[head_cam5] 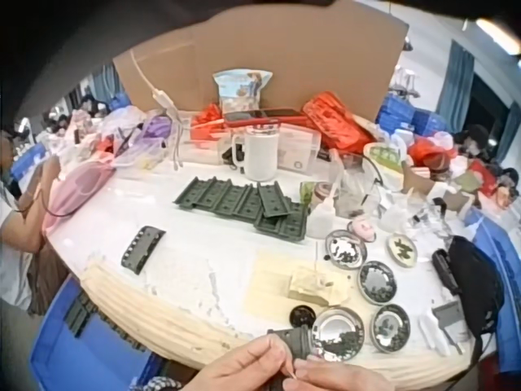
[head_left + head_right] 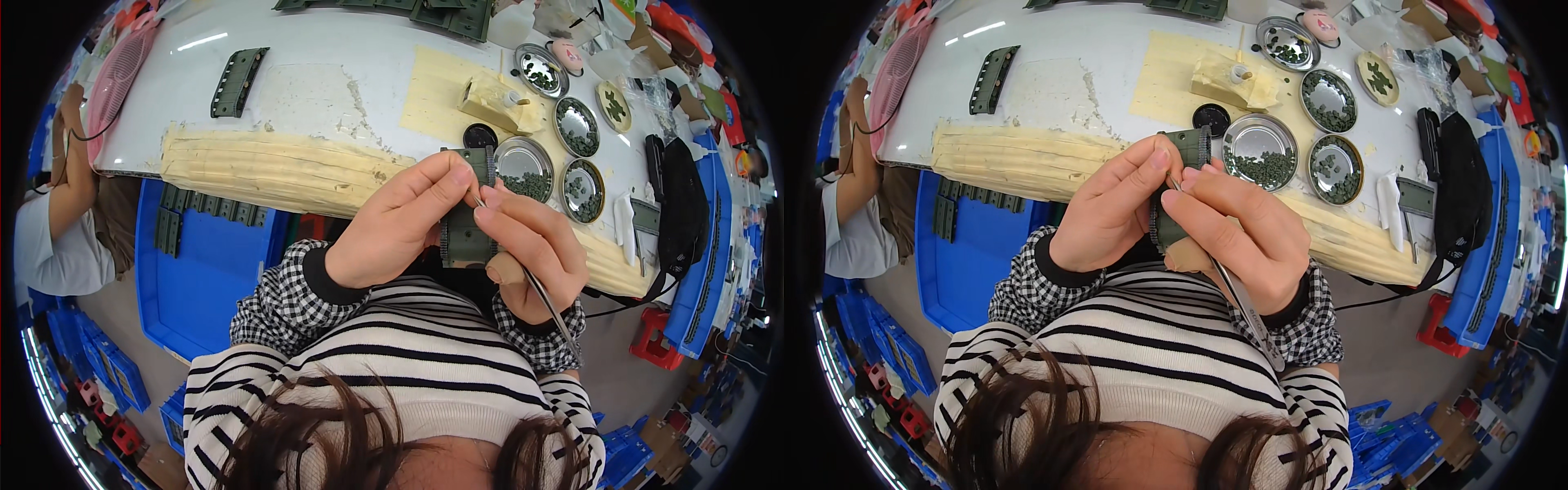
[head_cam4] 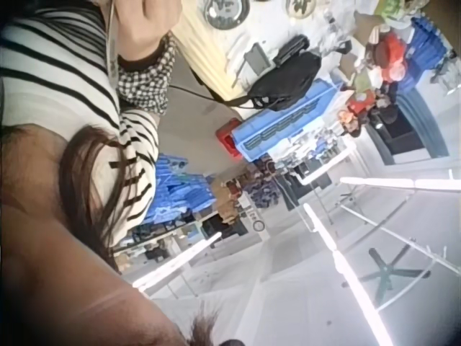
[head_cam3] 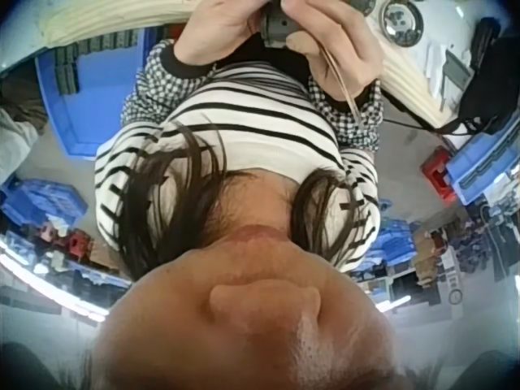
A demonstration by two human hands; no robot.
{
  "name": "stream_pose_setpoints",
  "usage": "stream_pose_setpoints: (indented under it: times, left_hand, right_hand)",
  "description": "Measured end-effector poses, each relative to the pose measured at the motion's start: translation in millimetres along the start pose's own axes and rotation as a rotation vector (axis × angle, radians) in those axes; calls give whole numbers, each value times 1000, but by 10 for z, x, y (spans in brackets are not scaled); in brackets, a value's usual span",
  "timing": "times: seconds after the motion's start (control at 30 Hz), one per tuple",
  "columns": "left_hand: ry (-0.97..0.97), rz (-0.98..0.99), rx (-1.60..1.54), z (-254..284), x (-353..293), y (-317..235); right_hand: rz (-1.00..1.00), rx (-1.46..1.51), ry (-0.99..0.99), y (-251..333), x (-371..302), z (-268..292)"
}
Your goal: Assembling and inspecting small green electronic components using a precision tool at a workbench.
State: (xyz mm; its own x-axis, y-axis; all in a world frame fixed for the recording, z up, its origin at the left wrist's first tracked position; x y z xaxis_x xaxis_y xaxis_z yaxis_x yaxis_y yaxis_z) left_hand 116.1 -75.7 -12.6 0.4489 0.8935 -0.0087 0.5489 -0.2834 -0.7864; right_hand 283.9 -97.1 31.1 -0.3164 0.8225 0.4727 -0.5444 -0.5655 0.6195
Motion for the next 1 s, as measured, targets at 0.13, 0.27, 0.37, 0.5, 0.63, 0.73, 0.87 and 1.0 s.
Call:
stream_pose_setpoints:
  times: [0.13, 0.27, 0.37, 0.5, 0.63, 0.73, 0.87, 1.0]
  left_hand:
    - [6, -11, 42, -8, 5, -3]
    - [48, -60, 52, -4, 8, -37]
    - [53, -120, 102, 28, 11, 16]
    - [58, -121, 138, 48, 8, 21]
    - [43, -21, -4, 58, -11, -82]
    - [-72, -33, -63, -10, -28, -176]
    - [-167, -190, 57, 96, -62, -205]
    - [-253, -241, 45, 119, -60, -272]
  right_hand:
    - [-33, 37, -7, 42, 14, 0]
    - [5, -16, 26, 14, 4, 5]
    - [-11, -30, 31, 38, 5, 15]
    - [-58, -6, 5, 73, 12, -9]
    - [-155, 139, -115, -28, 9, 11]
    - [-353, 229, -282, -236, 35, -28]
    - [-539, 242, -253, -456, 113, -169]
    - [-375, -38, -198, -550, 149, -212]
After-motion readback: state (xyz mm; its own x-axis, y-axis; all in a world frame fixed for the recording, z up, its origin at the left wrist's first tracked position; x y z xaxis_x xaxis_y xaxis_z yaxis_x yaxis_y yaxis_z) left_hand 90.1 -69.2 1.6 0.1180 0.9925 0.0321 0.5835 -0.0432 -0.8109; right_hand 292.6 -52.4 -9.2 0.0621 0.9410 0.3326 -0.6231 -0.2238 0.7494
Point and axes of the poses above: each hand's wrist, its own x-axis towards the middle knuckle, its own z-axis out of the back of the hand, y = z × x, the point moved 1 cm from there along x, towards the middle knuckle, and after that the axes turned 11 degrees about -z, right-handed, at the moved point
